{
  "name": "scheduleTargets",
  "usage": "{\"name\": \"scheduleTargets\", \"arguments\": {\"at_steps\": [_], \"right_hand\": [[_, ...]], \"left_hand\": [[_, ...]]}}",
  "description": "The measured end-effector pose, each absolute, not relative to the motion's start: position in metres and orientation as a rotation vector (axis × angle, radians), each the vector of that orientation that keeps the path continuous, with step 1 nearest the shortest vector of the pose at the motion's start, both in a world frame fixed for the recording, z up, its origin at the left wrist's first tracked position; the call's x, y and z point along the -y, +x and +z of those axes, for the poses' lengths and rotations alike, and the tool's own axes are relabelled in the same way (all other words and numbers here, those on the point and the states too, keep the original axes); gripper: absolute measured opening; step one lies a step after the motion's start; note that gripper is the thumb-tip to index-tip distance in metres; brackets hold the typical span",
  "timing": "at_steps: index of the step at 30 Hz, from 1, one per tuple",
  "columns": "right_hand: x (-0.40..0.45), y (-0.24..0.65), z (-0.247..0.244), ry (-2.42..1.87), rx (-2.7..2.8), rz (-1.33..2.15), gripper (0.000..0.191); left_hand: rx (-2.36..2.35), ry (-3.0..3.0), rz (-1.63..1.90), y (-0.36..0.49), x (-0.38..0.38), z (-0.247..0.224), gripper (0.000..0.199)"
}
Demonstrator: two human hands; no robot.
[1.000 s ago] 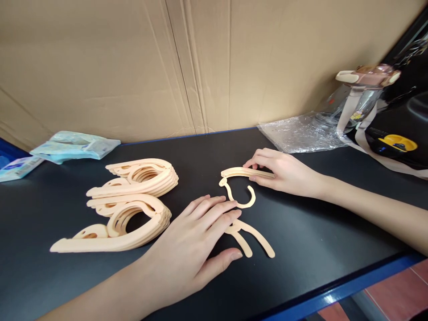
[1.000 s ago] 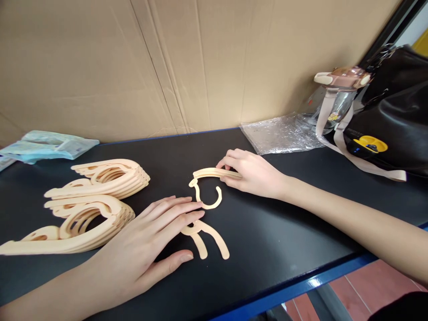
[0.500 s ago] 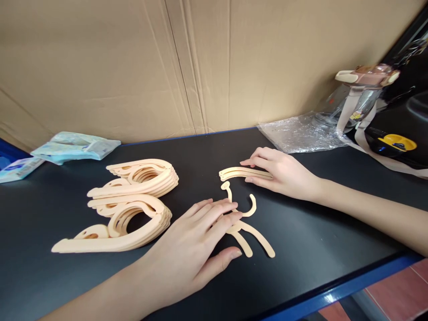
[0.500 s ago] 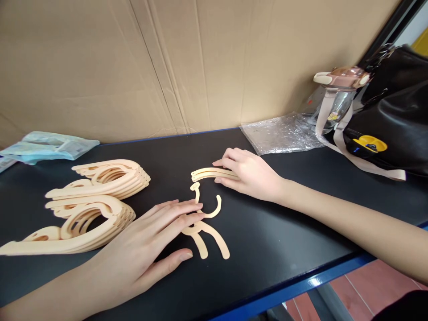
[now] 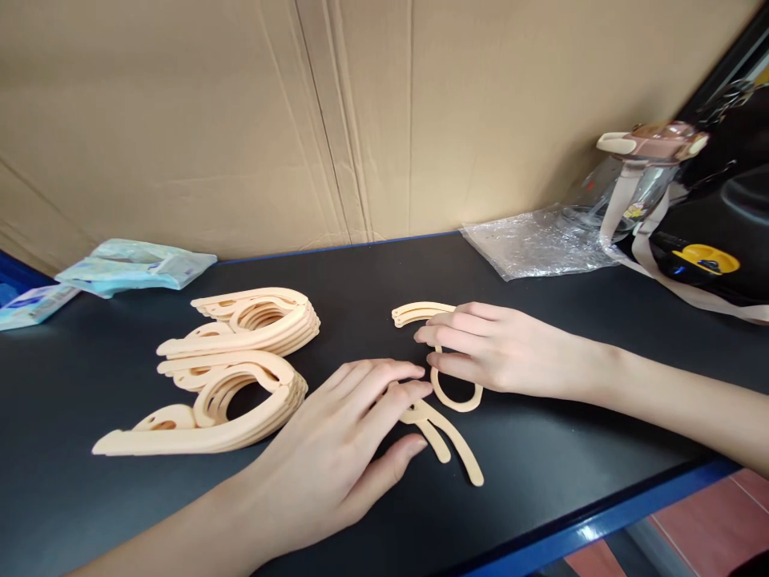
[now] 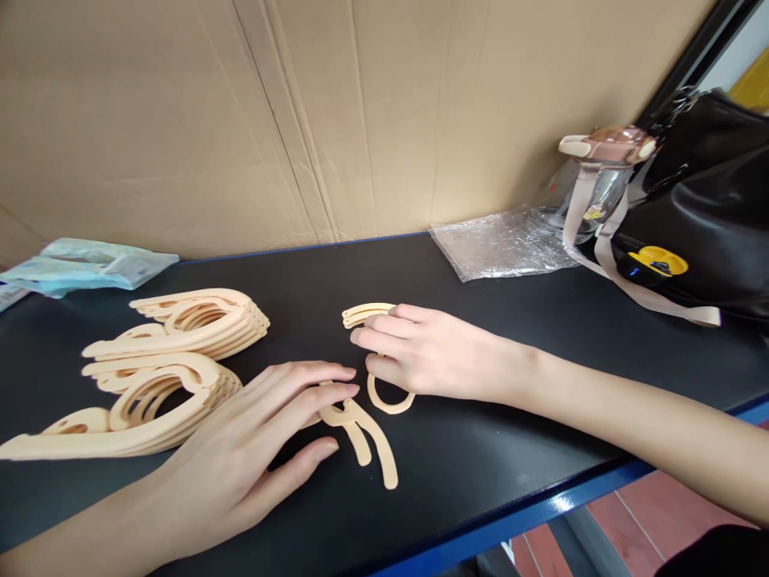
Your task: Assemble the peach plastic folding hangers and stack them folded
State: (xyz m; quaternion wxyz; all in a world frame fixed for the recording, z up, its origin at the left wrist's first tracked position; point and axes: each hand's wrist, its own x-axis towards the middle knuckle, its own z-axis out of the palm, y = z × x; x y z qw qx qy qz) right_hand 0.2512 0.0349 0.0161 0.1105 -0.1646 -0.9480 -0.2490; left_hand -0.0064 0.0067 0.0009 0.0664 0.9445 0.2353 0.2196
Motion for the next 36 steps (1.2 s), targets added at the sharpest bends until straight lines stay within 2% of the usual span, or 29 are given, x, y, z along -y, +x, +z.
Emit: {"name": "scheduleTargets", "arguments": {"at_steps": [2, 5, 8, 9, 11, 15, 19, 28, 30, 33, 36], "right_hand": [[-0.04, 0.253, 0.014, -0.538, 2.773, -0.598, 0.03], [-0.048, 0.259, 0.01, -0.709, 2.63, -0.235, 0.021], [-0.055, 0.268, 0.009, -0.899, 2.298, 0.062, 0.01], [-0.057, 0.271, 0.009, -0.946, 2.195, 0.105, 0.014], [-0.061, 0.276, 0.01, -1.008, 2.094, 0.096, 0.026], [-0.066, 0.28, 0.009, -1.077, 2.181, -0.046, 0.036], [-0.067, 0.279, 0.005, -1.132, 2.224, 0.016, 0.043], [-0.065, 0.276, 0.006, -1.272, 2.422, -0.087, 0.035], [-0.065, 0.274, 0.006, -1.283, 2.484, -0.123, 0.042], [-0.065, 0.273, 0.006, -1.332, 2.534, -0.139, 0.035], [-0.065, 0.273, 0.006, -1.391, 2.485, -0.112, 0.027]], "left_hand": [[-0.793, 2.844, 0.762, -0.006, -0.006, 0.003, 0.01], [-0.749, 2.899, 0.896, -0.006, -0.007, 0.004, 0.022], [-0.556, 2.911, 0.875, -0.007, -0.006, 0.002, 0.024], [-0.504, 2.906, 0.853, -0.008, -0.006, 0.002, 0.025], [-0.425, 2.925, 0.825, -0.008, -0.005, 0.003, 0.022], [-0.376, 3.066, 0.802, -0.008, -0.004, 0.008, 0.019], [-0.43, 3.13, 0.732, -0.006, -0.002, 0.012, 0.019], [-0.461, 3.065, 0.537, -0.004, -0.005, 0.01, 0.027], [-0.513, 3.029, 0.48, -0.005, -0.008, 0.008, 0.034], [-0.583, 3.003, 0.429, -0.007, -0.009, 0.005, 0.046], [-0.605, 3.03, 0.522, -0.007, -0.007, 0.003, 0.039]]}}
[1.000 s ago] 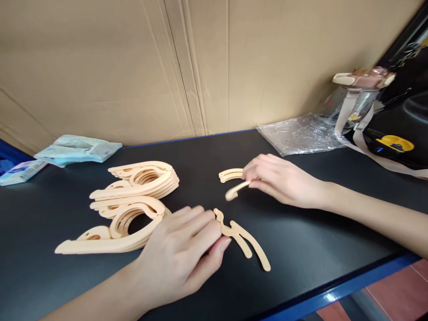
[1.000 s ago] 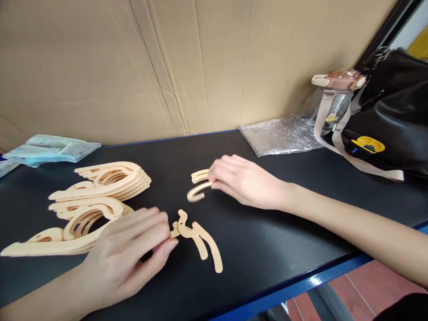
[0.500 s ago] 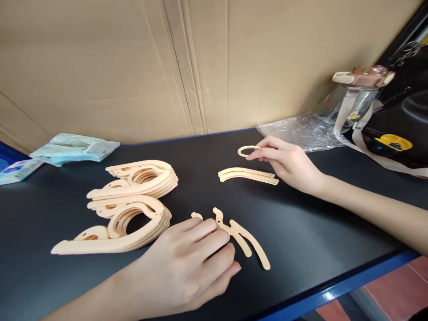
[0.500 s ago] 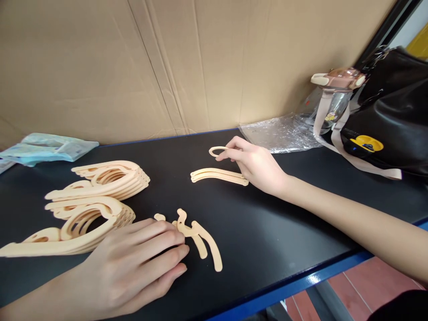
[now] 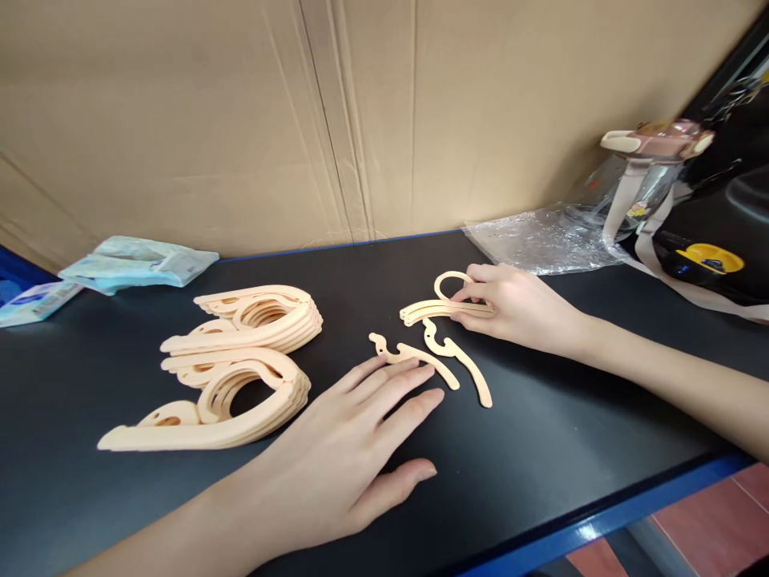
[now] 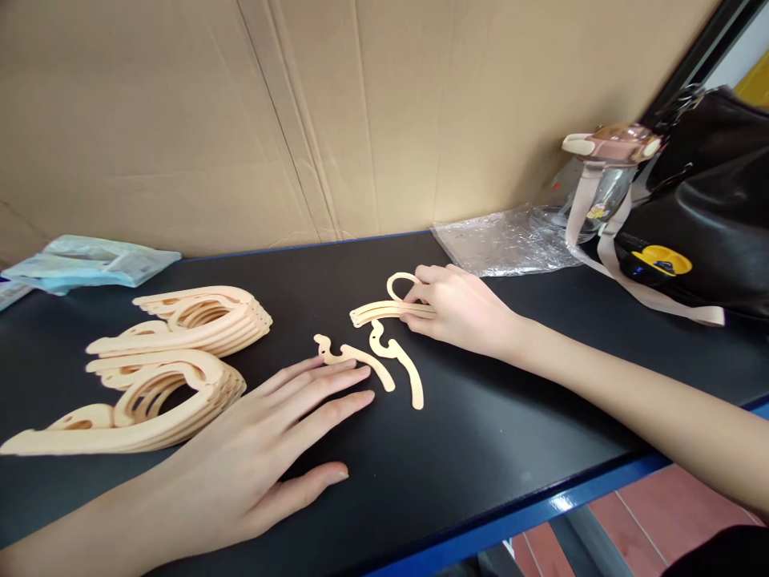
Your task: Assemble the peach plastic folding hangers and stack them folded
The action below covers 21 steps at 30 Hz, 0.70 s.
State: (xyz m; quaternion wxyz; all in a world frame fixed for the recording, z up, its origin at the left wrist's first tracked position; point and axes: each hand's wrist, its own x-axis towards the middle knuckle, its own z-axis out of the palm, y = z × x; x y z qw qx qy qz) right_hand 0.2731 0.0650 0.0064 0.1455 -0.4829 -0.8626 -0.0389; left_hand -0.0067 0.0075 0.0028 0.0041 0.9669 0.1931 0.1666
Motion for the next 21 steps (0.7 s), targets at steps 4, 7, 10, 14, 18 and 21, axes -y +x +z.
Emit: {"name": "scheduleTargets", "arguments": {"at_steps": [4, 7, 10, 14, 18, 21], "right_hand": [[-0.067, 0.275, 0.006, -1.437, 2.375, -0.1, 0.02], [-0.067, 0.275, 0.009, -1.44, 2.255, -0.071, 0.018], [-0.06, 0.27, 0.016, -1.38, 2.093, 0.167, 0.018], [-0.033, 0.252, 0.026, -1.254, 1.988, 0.625, 0.02], [-0.006, 0.233, 0.028, -1.184, 2.04, 0.778, 0.012], [0.003, 0.227, 0.025, -1.16, 2.086, 0.762, 0.018]], "left_hand": [[-0.726, 3.137, 0.617, -0.006, -0.005, 0.001, 0.032], [-0.844, 3.058, 0.571, -0.007, -0.005, -0.002, 0.037], [-0.887, 2.831, 0.612, -0.005, -0.003, -0.004, 0.04], [-1.027, 2.285, 0.758, 0.005, 0.002, 0.002, 0.035], [-1.054, 1.92, 0.847, 0.014, 0.005, 0.005, 0.031], [-1.093, 1.712, 0.823, 0.019, 0.004, 0.005, 0.042]]}}
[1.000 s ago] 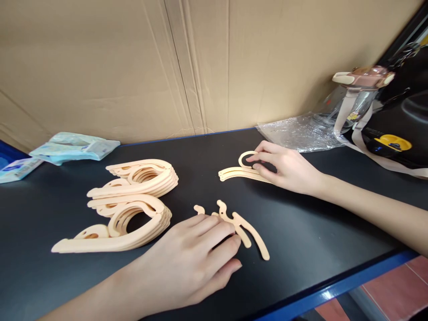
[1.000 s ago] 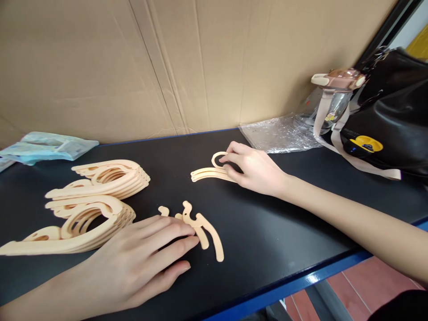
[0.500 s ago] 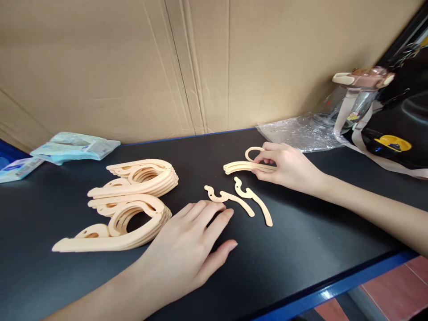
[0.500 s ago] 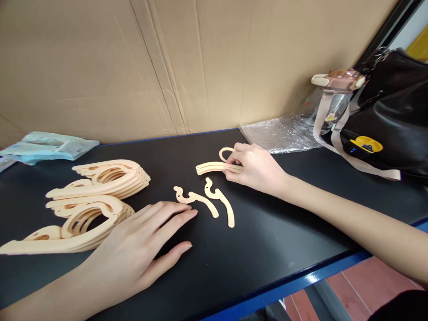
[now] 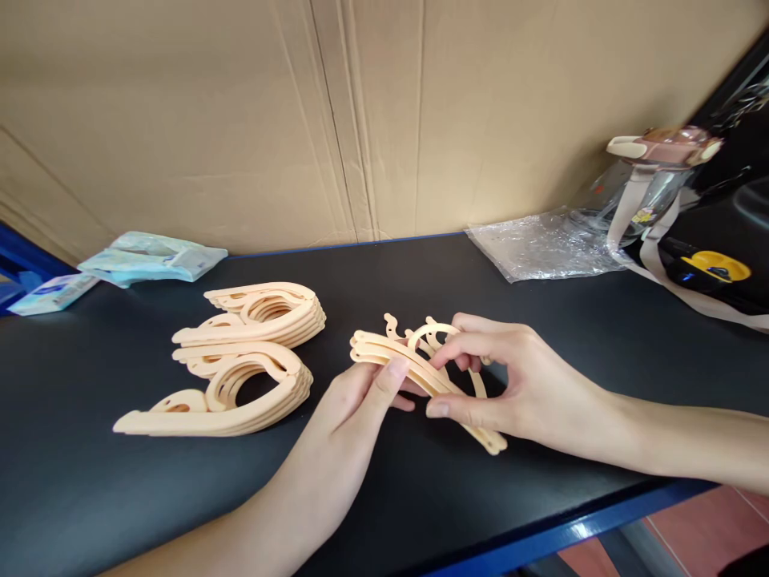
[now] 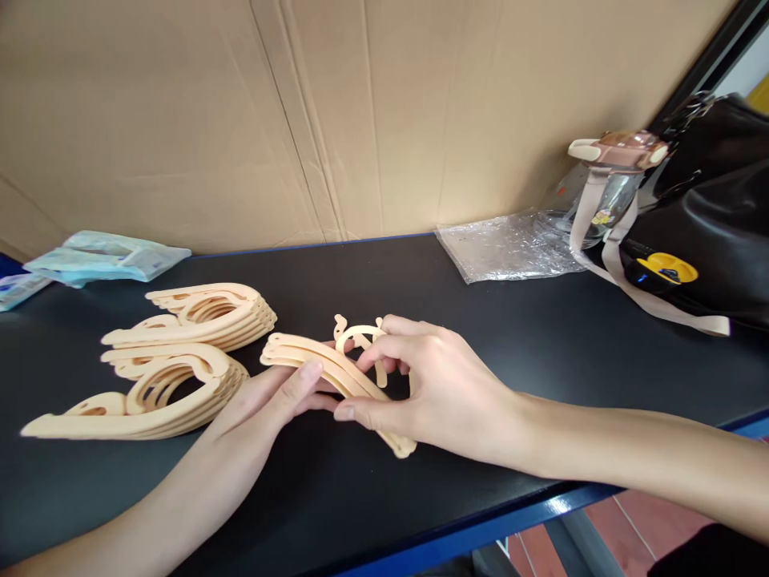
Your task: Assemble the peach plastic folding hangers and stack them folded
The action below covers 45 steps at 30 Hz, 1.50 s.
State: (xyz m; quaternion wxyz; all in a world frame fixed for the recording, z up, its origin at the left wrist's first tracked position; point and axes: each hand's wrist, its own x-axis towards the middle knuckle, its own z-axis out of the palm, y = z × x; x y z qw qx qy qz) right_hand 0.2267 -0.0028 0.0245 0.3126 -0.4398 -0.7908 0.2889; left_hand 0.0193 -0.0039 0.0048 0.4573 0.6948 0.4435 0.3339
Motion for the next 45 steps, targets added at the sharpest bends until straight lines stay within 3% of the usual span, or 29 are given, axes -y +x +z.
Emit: {"name": "scheduleTargets", "arguments": {"at_steps": [5, 10, 16, 24, 31, 39, 45], "right_hand": [[0.002, 0.229, 0.024, -1.102, 2.139, 0.733, 0.023], [-0.01, 0.243, 0.026, -1.139, 2.144, 0.522, 0.027], [-0.033, 0.258, 0.016, -1.181, 1.997, 0.485, 0.029], [-0.037, 0.258, 0.016, -1.234, 1.909, 0.598, 0.016], [-0.039, 0.255, 0.019, -1.064, 1.634, 1.109, 0.023], [-0.043, 0.255, 0.017, -0.905, 1.449, 1.574, 0.012], [-0.041, 0.253, 0.015, -0.799, 1.352, 1.712, 0.032]], "left_hand": [[-0.914, 1.469, 0.776, 0.031, -0.004, 0.012, 0.034], [-1.109, 1.199, 0.644, 0.032, -0.014, 0.02, 0.035], [-1.18, 1.272, 0.654, 0.032, -0.016, 0.021, 0.036], [-1.093, 1.479, 0.675, 0.028, -0.019, 0.016, 0.029], [-1.295, 2.049, 0.618, 0.024, -0.008, 0.013, 0.03], [-1.046, 2.481, 0.71, 0.02, -0.002, -0.003, 0.015], [-1.004, 2.508, 0.831, 0.019, -0.003, -0.001, 0.024]]}}
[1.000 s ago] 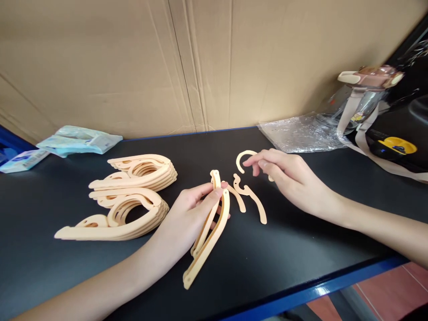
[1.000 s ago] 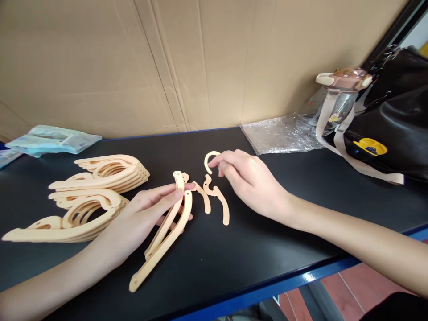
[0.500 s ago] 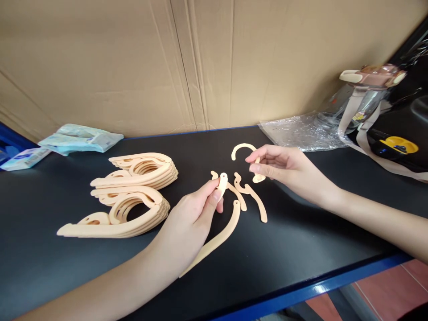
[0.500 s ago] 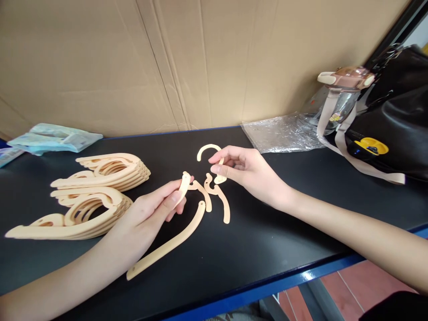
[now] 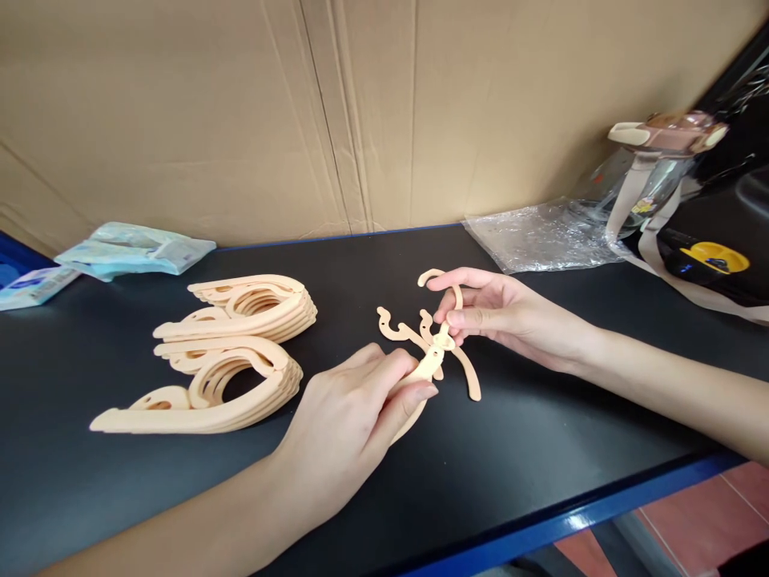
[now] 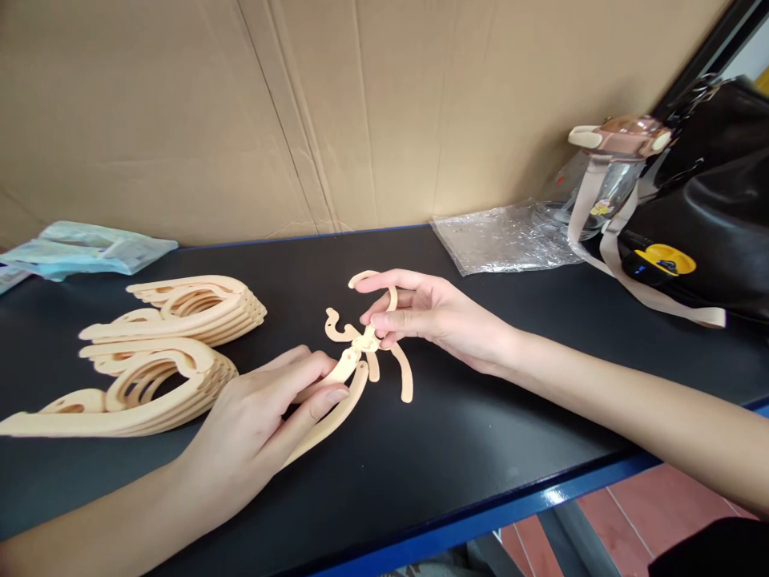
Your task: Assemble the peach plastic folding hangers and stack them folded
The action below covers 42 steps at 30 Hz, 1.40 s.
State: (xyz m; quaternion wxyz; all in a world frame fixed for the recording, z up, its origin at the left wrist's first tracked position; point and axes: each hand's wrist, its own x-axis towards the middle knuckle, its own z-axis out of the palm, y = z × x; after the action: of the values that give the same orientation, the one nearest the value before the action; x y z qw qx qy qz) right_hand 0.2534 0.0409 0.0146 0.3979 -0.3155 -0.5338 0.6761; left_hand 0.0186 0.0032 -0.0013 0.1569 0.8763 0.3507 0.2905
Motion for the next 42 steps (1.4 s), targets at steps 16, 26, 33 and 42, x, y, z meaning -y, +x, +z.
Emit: {"name": "scheduleTargets", "arguments": {"at_steps": [16, 26, 33, 42], "right_hand": [[-0.046, 0.253, 0.011, -0.758, 1.314, 1.836, 0.033], [-0.046, 0.254, 0.013, -0.858, 1.382, 1.844, 0.029], [-0.045, 0.256, 0.017, -0.915, 1.456, 1.759, 0.028], [-0.03, 0.24, 0.014, -0.969, 1.758, 1.597, 0.025]], "left_hand": [[-1.016, 2.348, 0.743, 0.018, -0.008, 0.002, 0.025], [-0.975, 2.45, 0.756, 0.019, -0.008, 0.001, 0.022], [-0.981, 2.556, 0.785, 0.019, -0.007, 0.002, 0.026], [-1.063, 2.73, 0.866, 0.022, -0.009, 0.001, 0.033]]}}
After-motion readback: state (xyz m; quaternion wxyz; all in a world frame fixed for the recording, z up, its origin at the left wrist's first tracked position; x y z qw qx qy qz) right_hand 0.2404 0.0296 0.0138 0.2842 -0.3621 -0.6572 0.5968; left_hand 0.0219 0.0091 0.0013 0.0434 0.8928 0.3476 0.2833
